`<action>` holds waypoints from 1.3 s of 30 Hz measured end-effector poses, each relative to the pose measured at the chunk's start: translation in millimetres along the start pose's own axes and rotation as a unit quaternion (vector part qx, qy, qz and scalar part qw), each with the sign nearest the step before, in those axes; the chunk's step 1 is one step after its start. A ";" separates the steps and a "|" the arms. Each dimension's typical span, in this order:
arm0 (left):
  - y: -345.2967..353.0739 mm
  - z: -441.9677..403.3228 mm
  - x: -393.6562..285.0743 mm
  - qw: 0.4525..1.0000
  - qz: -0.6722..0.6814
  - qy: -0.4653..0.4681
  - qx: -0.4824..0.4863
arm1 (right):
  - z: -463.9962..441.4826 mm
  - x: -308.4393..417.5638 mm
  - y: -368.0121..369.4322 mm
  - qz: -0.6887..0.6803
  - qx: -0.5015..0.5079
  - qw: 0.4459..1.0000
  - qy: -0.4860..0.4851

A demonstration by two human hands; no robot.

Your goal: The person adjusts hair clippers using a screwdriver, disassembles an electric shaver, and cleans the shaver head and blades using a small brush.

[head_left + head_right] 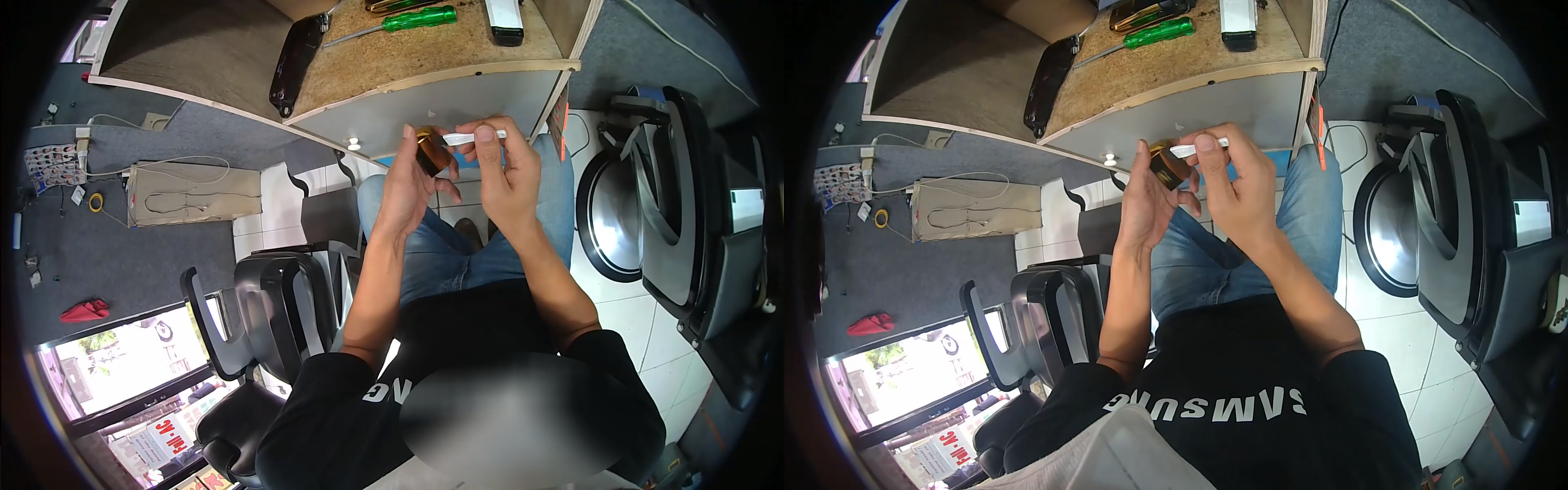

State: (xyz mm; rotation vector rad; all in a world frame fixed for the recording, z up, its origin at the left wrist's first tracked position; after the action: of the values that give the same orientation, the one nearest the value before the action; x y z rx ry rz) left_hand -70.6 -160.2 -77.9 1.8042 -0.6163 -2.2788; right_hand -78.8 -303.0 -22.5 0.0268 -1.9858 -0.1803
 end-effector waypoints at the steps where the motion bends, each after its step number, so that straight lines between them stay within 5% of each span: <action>1: 2.0 0.8 -2.6 1.000 -0.002 0.006 -0.006 | 1.1 -4.7 -0.7 -0.002 0.002 1.000 0.009; 4: -5.5 -2.7 -3.0 0.992 -0.105 0.044 0.053 | 1.8 -10.8 -1.7 -0.029 -0.009 0.999 0.028; 11: -12.1 -0.8 -7.8 0.998 -0.056 0.032 -0.018 | 3.4 -2.6 -5.3 0.004 -0.011 1.000 0.027; 17: -15.1 1.3 -6.8 0.999 0.019 0.017 -0.028 | 0.8 26.9 12.5 0.169 0.040 0.976 -0.131; 23: -21.0 -0.8 -1.0 0.998 -0.014 0.033 -0.044 | -0.7 25.5 22.7 0.249 0.059 0.949 -0.184; 35: -12.7 1.0 -7.7 0.996 -0.059 0.053 -0.046 | -1.0 -7.0 20.3 0.144 0.075 0.987 -0.013; 39: -14.6 1.3 -8.9 0.996 -0.044 0.055 -0.050 | -2.6 -1.2 19.7 0.168 0.077 0.982 -0.026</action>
State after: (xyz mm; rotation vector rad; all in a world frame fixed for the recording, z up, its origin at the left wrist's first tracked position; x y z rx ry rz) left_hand -67.8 -143.4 -75.8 1.9289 -0.4064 -2.2024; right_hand -74.7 -283.7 -19.8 -0.2153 -2.0190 0.1933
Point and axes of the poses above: each hand's wrist, its own z-axis away from the middle knuckle, its own y-axis out of the palm, x = y × z, the point moved 10 cm from there along -z, towards the middle knuckle, and after that the axes turned 2 degrees about x, right-handed, at the moved point
